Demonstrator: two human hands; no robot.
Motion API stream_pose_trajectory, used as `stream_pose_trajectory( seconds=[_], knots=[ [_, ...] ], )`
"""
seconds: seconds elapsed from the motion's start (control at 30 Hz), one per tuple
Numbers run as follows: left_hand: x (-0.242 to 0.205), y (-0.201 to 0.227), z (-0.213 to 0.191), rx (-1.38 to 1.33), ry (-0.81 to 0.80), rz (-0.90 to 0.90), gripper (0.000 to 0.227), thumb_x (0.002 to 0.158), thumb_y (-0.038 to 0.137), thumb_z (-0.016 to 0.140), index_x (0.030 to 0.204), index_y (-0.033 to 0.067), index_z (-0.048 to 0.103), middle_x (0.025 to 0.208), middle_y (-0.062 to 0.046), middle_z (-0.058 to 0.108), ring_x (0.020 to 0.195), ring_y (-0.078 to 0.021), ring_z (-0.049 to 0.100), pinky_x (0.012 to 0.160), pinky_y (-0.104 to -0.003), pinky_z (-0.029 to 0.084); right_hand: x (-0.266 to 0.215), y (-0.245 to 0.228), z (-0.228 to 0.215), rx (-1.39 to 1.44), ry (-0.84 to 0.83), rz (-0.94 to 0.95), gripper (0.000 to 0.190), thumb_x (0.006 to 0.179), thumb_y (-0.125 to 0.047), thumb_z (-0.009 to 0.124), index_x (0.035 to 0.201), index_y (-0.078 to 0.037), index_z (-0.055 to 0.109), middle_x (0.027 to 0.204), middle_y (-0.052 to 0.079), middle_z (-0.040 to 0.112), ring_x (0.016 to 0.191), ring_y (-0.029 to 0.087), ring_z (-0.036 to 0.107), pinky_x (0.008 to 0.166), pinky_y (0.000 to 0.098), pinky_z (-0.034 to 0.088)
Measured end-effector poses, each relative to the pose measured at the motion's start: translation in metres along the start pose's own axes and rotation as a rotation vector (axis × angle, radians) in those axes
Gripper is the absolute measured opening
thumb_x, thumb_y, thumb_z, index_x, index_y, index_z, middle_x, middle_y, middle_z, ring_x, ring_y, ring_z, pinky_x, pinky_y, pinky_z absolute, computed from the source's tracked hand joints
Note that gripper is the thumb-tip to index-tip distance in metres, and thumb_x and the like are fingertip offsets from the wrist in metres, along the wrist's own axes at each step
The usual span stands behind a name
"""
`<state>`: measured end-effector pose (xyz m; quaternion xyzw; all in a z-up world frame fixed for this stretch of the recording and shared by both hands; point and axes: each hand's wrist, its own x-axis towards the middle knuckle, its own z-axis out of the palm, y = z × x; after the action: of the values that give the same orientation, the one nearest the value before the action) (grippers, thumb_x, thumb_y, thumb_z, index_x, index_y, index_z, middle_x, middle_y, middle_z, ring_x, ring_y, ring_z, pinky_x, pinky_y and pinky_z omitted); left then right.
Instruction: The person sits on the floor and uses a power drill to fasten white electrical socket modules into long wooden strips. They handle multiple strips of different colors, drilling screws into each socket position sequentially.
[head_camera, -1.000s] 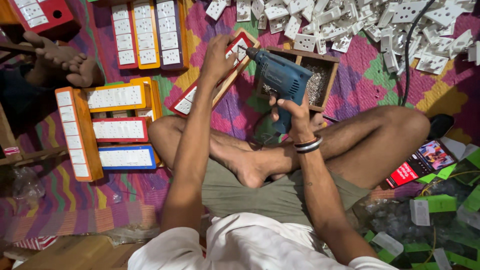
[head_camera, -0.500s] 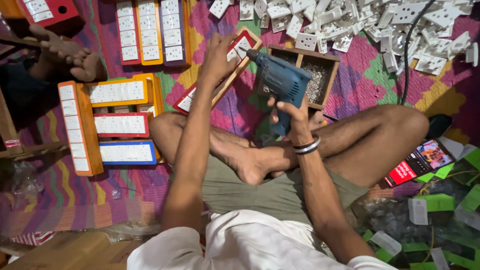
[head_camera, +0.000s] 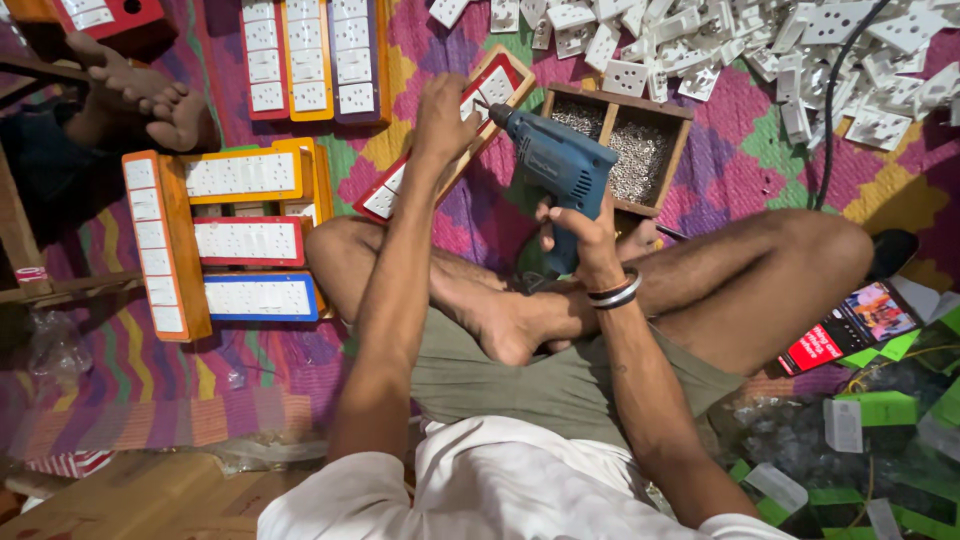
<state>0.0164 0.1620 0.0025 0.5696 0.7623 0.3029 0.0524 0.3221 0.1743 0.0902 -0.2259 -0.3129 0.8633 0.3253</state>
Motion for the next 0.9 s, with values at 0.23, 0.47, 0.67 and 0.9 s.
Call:
stream_pose_trajectory(
  seconds=[0.23, 0.47, 0.67, 0.9],
  knots=[
    [-0.001, 0.014, -0.024, -0.009, -0.042, 0.065, 0.048, 0.073, 0.006, 0.080, 0.117, -0.0027, 0.063, 0.108, -0.023, 0.060, 0.105, -0.0470, 0.056, 0.094, -0.051, 0.046, 0.000, 0.000, 0.003, 0.012, -0.002, 0.025, 0.052, 0.085, 0.000, 0.063, 0.135, 0.004, 0.045, 0.094, 0.017, 0.066, 0.059, 0.020, 0.061, 0.053, 0.0309, 0.054],
    [-0.018, 0.010, -0.039, -0.057, -0.066, -0.040, 0.043, 0.074, 0.009, 0.082, 0.112, 0.0000, 0.063, 0.108, -0.022, 0.063, 0.106, -0.0440, 0.059, 0.093, -0.050, 0.048, -0.013, 0.000, 0.005, 0.033, -0.042, 0.053, 0.053, 0.084, 0.000, 0.062, 0.134, 0.006, 0.046, 0.094, 0.016, 0.066, 0.060, 0.020, 0.061, 0.055, 0.0302, 0.054],
    [-0.018, 0.010, -0.033, -0.062, -0.042, -0.091, 0.036, 0.072, 0.007, 0.081, 0.100, -0.0006, 0.061, 0.100, -0.021, 0.064, 0.101, -0.0444, 0.060, 0.089, -0.051, 0.048, -0.007, 0.002, 0.011, 0.029, -0.051, 0.058, 0.052, 0.083, -0.001, 0.062, 0.133, 0.007, 0.048, 0.092, 0.016, 0.066, 0.059, 0.020, 0.061, 0.054, 0.0300, 0.054],
    [-0.024, 0.010, -0.026, 0.002, -0.013, -0.037, 0.041, 0.075, 0.006, 0.080, 0.110, -0.0022, 0.060, 0.109, -0.023, 0.062, 0.106, -0.0457, 0.058, 0.093, -0.051, 0.048, -0.006, 0.006, 0.009, -0.011, -0.026, 0.044, 0.045, 0.086, 0.001, 0.063, 0.129, 0.008, 0.050, 0.090, 0.015, 0.063, 0.059, 0.020, 0.061, 0.053, 0.0313, 0.054]
  ],
)
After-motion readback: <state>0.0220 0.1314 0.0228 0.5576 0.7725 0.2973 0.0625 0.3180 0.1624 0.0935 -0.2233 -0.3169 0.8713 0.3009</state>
